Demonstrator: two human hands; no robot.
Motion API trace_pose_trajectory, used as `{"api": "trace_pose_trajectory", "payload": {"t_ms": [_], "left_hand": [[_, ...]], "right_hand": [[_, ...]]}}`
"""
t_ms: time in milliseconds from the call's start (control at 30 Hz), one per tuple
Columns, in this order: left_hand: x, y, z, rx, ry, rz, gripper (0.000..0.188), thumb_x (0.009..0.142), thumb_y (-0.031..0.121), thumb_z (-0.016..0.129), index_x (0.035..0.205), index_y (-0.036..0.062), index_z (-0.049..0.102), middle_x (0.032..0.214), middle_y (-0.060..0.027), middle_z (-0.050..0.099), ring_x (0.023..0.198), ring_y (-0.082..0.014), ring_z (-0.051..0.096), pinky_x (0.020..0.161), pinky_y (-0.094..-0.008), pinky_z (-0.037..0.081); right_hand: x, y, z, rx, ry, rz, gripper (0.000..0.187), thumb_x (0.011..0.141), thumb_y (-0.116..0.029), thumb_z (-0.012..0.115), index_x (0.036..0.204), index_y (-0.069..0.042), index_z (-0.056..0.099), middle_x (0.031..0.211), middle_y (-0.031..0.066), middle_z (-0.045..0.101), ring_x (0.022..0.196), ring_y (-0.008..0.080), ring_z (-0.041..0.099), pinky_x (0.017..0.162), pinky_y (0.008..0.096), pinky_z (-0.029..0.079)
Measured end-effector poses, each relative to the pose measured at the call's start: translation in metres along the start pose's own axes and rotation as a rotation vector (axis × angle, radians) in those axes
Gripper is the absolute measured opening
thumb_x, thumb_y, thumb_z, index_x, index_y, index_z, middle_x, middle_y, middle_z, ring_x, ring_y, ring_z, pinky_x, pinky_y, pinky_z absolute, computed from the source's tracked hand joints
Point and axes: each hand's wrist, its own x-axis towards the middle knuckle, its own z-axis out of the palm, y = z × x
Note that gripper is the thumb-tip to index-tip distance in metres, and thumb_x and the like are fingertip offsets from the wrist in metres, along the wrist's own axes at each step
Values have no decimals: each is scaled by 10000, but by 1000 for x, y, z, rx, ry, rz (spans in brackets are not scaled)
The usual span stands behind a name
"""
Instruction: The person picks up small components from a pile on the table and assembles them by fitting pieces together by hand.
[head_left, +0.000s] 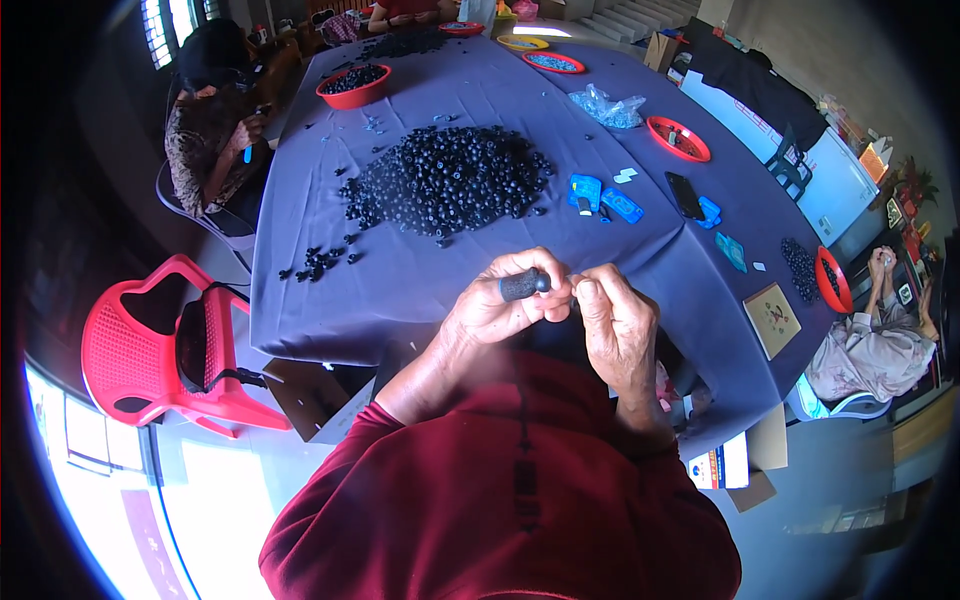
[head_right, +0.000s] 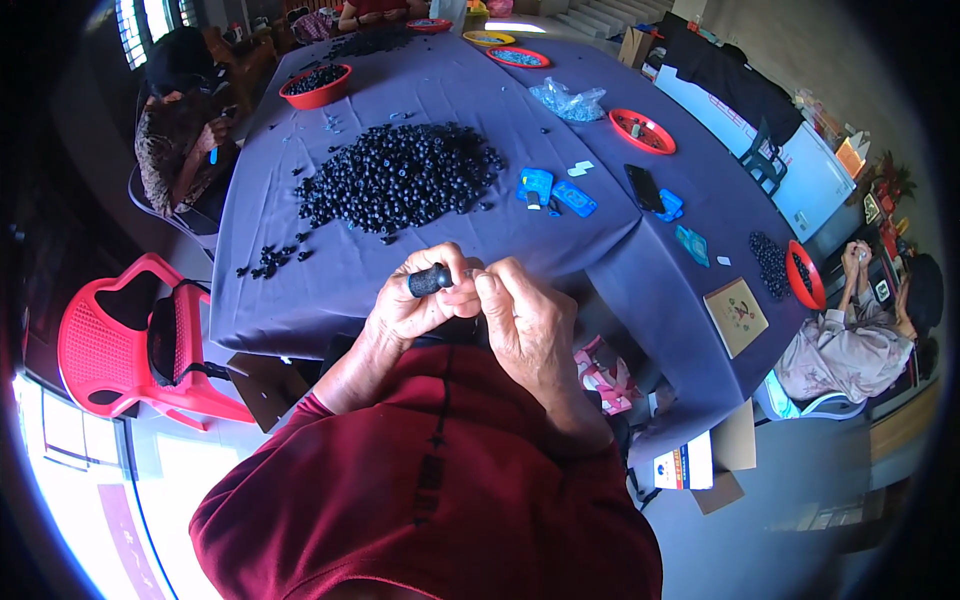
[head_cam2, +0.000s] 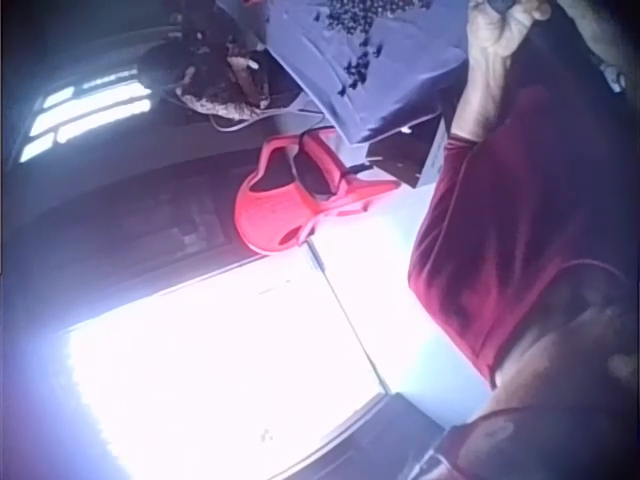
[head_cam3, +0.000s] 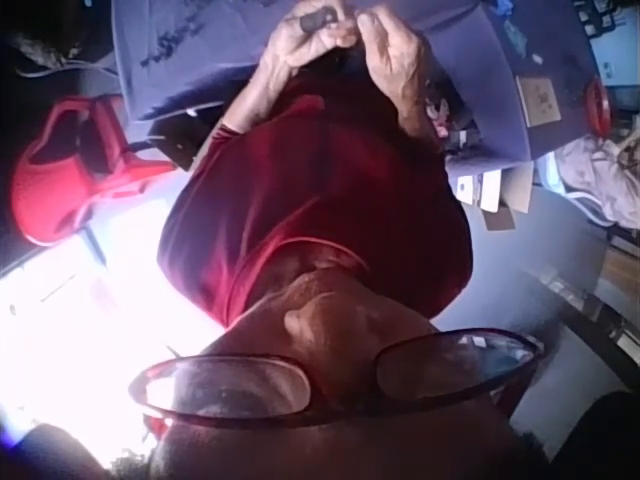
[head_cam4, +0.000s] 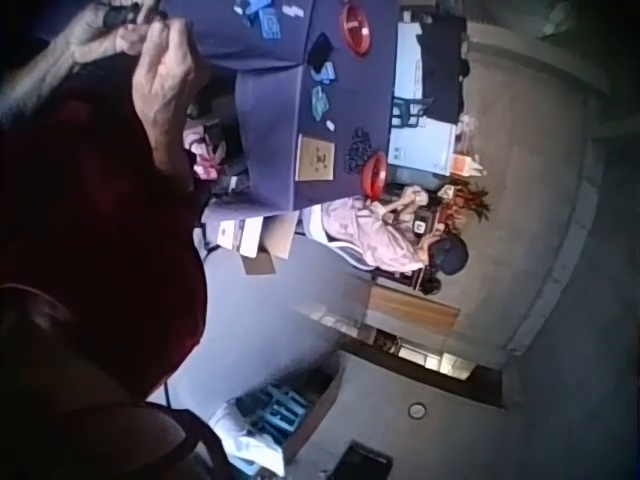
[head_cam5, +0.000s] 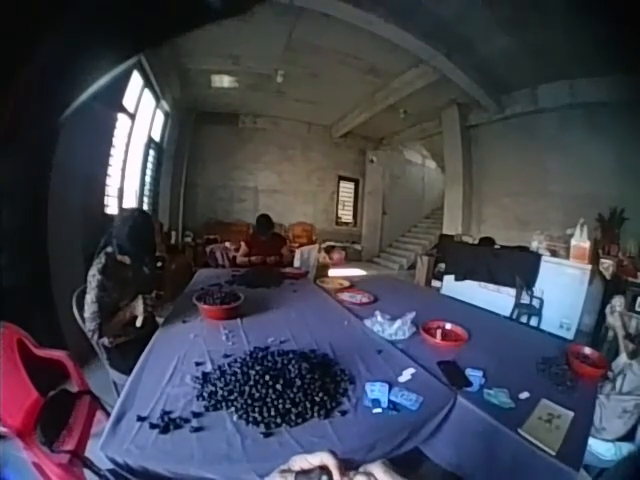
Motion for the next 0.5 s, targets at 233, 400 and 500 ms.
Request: {"api": "trace_pose_trajectory", "payload": {"t_ms": [233, 400, 500], "left_hand": [[-1, 2, -1, 96, 17, 6, 314, 799, 223, 633, 916, -48, 523, 792, -66, 463, 710, -125, 446, 646, -272, 396], [-1, 4, -1, 137, 33, 35, 228, 839, 163, 578, 915, -49, 539, 752, -69, 523, 724, -154, 517, 673, -274, 429], [-2, 4, -3, 184, 56, 20, 235, 841, 166, 575, 918, -52, 533, 753, -70, 529, 727, -148, 529, 676, -264, 438]], "right_hand": [[-1, 1, 0, -60, -28, -27, 188, 894, -150, 511, 780, -7, 553, 651, 57, 604, 567, 132, 570, 499, 254, 436], [-2, 7, 1, -206, -27, -118, 170, 868, -136, 540, 730, -37, 528, 630, 59, 601, 545, 218, 608, 472, 298, 448], [-1, 5, 1, -244, -17, -147, 175, 860, -137, 548, 715, -44, 516, 618, 64, 582, 521, 237, 585, 457, 317, 433]]}}
